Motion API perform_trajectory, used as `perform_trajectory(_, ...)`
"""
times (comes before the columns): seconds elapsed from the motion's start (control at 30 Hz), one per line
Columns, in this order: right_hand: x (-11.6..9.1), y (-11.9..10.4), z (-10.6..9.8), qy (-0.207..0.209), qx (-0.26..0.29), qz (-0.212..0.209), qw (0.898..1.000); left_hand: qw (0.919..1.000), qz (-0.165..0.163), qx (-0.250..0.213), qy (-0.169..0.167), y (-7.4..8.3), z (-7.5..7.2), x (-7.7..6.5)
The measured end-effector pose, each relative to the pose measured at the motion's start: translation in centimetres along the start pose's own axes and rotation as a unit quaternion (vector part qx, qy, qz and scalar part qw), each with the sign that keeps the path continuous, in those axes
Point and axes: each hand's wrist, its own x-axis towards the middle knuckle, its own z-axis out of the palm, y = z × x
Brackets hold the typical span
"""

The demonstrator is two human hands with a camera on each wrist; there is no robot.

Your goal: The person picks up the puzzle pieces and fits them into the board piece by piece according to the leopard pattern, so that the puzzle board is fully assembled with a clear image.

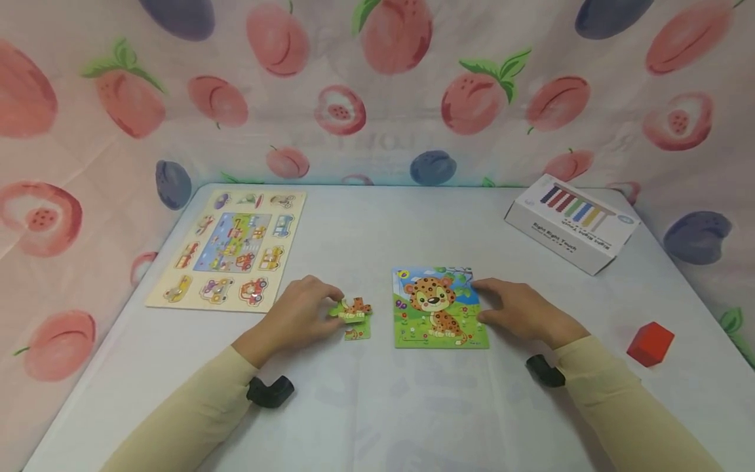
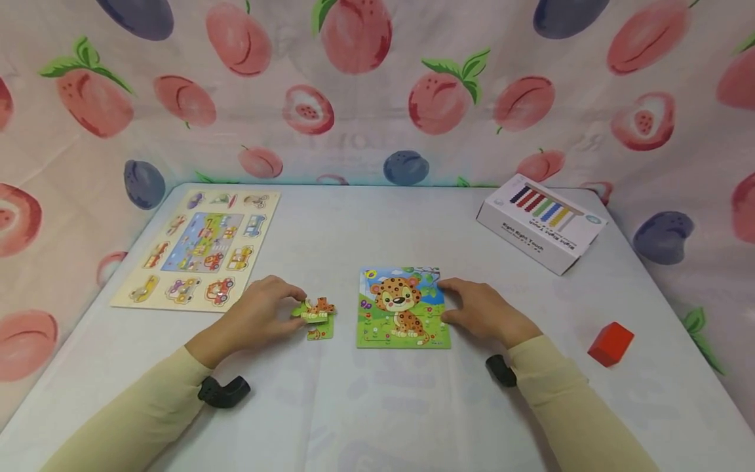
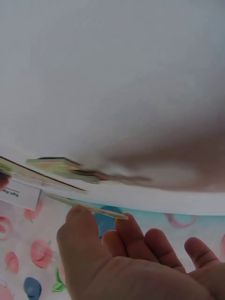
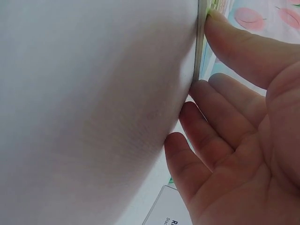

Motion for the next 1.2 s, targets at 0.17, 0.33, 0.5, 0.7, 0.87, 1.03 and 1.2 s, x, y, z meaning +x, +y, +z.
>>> perform_trajectory(0.17,0.0,0.0,-0.1,0.001,0.004,-0.006,1.000,0.9998,0.018,0.008,-0.004,1.4,0.4,0.9)
perform_trajectory(0.33,-0.1,0.0,-0.2,0.002,0.004,-0.022,1.000,0.9990,0.043,0.008,-0.005,2.8,1.0,1.6)
perform_trajectory(0.5,-0.1,-0.2,-0.3,0.002,0.001,-0.024,1.000,0.9973,0.072,0.006,-0.008,4.1,1.7,2.3)
perform_trajectory(0.7,-0.1,-0.2,-0.3,0.002,0.001,-0.023,1.000,0.9959,0.090,0.006,-0.008,5.4,2.4,3.2)
perform_trajectory(0.87,-0.1,-0.1,-0.2,0.002,0.001,-0.021,1.000,0.9948,0.101,0.008,-0.007,6.3,3.1,3.9)
perform_trajectory(1.03,-0.2,-0.1,-0.2,0.002,0.007,-0.017,1.000,0.9937,0.111,0.008,-0.011,7.3,3.6,4.5)
perform_trajectory(1.2,-0.2,0.0,-0.3,0.004,0.007,-0.022,1.000,0.9926,0.120,0.000,-0.016,7.8,4.2,4.9)
